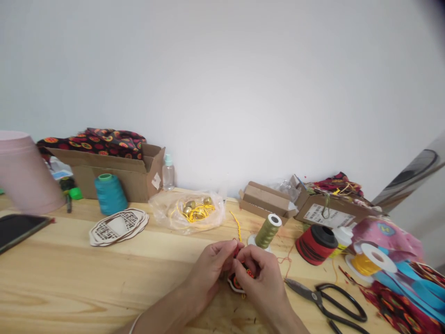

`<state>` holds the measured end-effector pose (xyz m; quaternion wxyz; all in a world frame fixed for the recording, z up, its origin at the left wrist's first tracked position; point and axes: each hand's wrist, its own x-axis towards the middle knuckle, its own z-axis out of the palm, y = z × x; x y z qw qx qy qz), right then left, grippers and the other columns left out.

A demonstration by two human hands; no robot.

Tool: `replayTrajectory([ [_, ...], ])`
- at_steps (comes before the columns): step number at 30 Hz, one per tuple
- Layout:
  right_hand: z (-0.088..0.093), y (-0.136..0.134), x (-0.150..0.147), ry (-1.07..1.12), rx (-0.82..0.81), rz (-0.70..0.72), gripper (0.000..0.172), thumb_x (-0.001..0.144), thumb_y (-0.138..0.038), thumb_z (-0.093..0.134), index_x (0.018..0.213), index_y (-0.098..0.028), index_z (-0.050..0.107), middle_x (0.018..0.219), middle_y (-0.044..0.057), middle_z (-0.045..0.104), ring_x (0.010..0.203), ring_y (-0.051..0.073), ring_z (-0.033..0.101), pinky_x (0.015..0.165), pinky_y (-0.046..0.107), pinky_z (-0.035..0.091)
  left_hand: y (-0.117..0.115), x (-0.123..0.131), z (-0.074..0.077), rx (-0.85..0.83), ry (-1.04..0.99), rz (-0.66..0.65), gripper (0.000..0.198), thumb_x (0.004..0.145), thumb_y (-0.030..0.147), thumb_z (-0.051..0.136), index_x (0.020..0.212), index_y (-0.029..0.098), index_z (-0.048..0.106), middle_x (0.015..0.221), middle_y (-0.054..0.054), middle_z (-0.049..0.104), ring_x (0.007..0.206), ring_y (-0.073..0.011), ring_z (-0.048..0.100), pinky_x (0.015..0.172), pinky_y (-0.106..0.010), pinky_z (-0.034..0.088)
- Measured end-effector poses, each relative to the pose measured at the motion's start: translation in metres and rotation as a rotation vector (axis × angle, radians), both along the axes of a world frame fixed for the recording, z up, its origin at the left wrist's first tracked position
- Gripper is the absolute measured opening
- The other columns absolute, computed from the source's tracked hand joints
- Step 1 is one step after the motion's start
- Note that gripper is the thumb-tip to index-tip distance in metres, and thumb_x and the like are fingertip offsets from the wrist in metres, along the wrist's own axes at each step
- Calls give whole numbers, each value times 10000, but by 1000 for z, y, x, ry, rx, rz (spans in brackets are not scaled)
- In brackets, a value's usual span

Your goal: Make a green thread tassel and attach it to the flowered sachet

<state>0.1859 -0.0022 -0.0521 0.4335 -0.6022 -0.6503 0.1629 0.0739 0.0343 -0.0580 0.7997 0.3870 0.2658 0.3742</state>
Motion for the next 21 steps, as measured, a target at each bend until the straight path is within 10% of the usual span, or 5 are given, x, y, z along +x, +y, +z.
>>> replayTrajectory([
  [11, 7, -3, -2, 164, -67, 51, 123, 677, -187, 493, 557, -170, 476, 434, -98, 236, 398, 63, 235, 376, 172, 200, 5, -6, 5, 209, 76, 5, 297, 768, 388, 524, 804, 121, 647, 614, -14, 611, 641, -153, 563, 667, -271, 407],
  [21, 8, -6, 1, -193, 132, -22, 130, 694, -219, 515, 582, -169, 556, 404, -93, 278, 349, 56, 269, 377, 169, 217, 10, -6, 3, 330, 238, 125, 309, 754, 397, 524, 635, 126, 611, 624, 9, 541, 673, -138, 490, 669, -238, 375],
])
